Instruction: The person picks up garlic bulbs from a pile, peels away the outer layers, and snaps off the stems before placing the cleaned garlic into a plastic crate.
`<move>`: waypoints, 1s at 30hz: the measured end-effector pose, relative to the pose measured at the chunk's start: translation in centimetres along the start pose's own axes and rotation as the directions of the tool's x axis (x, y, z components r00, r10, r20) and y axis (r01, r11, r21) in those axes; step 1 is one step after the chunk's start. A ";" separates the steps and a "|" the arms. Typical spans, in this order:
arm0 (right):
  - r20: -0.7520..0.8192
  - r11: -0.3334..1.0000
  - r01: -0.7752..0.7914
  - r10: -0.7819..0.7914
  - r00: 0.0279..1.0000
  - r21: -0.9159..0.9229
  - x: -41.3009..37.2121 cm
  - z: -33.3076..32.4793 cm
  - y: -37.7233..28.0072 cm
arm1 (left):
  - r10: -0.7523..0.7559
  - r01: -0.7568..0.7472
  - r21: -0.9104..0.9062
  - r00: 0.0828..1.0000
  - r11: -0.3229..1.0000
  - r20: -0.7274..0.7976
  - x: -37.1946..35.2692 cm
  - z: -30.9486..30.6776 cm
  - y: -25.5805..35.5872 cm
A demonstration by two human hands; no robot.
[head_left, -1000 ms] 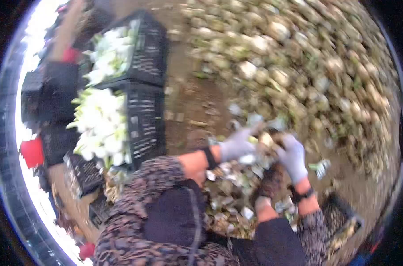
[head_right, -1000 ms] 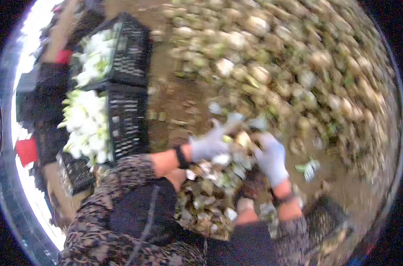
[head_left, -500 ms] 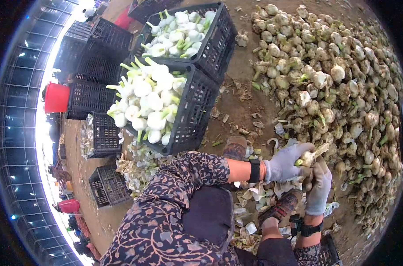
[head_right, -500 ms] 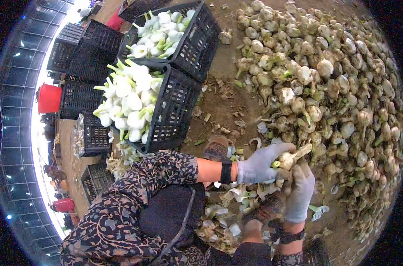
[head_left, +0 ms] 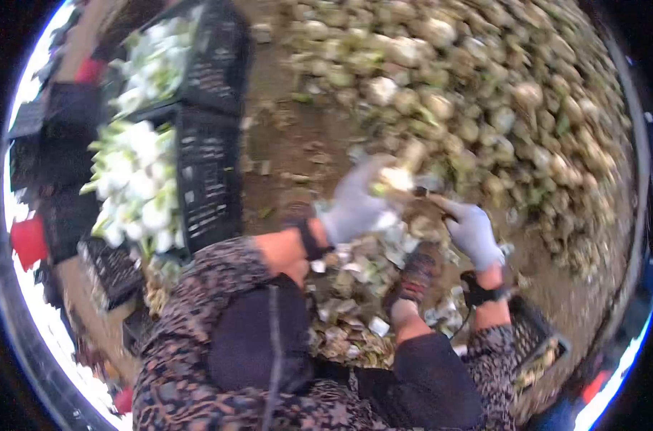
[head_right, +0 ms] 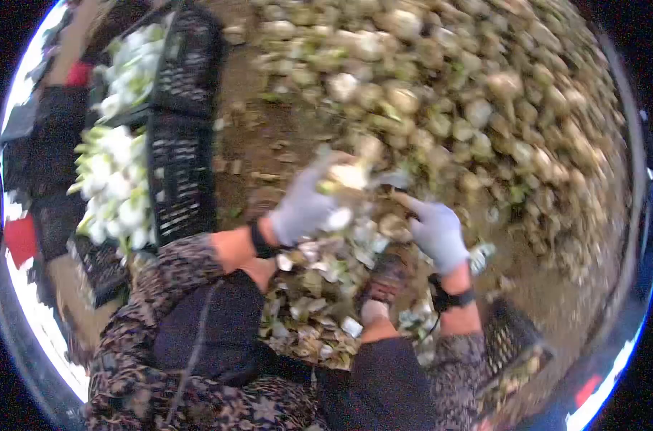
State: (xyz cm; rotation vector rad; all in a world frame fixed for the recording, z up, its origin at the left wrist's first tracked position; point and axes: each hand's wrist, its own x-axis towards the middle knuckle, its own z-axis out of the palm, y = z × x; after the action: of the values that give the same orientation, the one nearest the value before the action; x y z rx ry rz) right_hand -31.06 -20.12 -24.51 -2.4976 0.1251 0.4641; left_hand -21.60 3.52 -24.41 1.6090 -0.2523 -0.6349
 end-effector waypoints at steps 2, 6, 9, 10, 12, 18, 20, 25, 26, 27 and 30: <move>-0.173 0.968 -0.004 0.049 0.984 0.251 -0.3 0.8 0.3 | -0.154 0.166 -0.288 0.986 0.943 0.064 0.4 -0.6 1.6; 0.074 0.554 -0.165 0.182 0.980 0.816 0.3 -1.1 -4.3 | 0.136 -0.136 -0.016 0.990 0.991 0.022 -0.1 0.6 -0.2; 0.172 0.463 -0.251 0.205 0.963 0.850 1.0 -1.1 -6.3 | 0.277 -0.286 0.345 0.958 0.894 0.077 -0.2 0.9 0.9; 0.110 0.511 -0.206 0.212 0.971 0.835 1.3 -0.5 -6.1 | 0.310 -0.325 0.454 0.944 0.829 0.111 -0.3 0.9 1.5; -0.012 0.602 -0.123 0.214 0.977 0.789 1.8 1.4 -5.3 | 0.360 -0.392 0.492 0.919 0.777 0.163 0.0 0.8 1.2; -0.488 0.898 0.100 0.137 0.862 0.429 1.9 2.4 -5.3 | -0.069 0.077 -0.036 0.983 0.996 0.172 -0.2 1.6 2.6; -0.521 0.921 0.067 0.156 0.839 0.383 2.3 3.0 -4.2 | -0.149 0.200 -0.225 0.963 0.954 0.224 -0.2 1.8 2.4; -0.649 0.975 0.127 0.024 0.761 0.185 2.8 4.5 -2.6 | -0.235 0.332 -0.311 0.921 0.891 0.310 -0.3 1.6 1.8; -0.651 0.970 0.120 0.049 0.757 0.213 3.0 5.1 -2.1 | -0.253 0.355 -0.312 0.912 0.881 0.323 -0.4 1.6 1.8; -0.610 0.971 -0.047 0.184 0.771 0.233 3.5 5.1 -0.9 | -0.272 0.379 -0.311 0.902 0.872 0.336 -0.6 1.5 1.9; -0.483 0.901 -0.323 0.429 0.763 0.289 2.4 3.7 5.0 | -0.178 0.308 -0.268 0.891 0.913 0.418 -1.0 0.5 3.1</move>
State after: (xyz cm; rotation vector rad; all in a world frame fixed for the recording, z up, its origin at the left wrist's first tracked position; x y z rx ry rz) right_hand -30.84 -22.08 -30.90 -2.3385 0.8730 -0.1164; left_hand -22.10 3.13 -21.16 1.1910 -0.2162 -1.1365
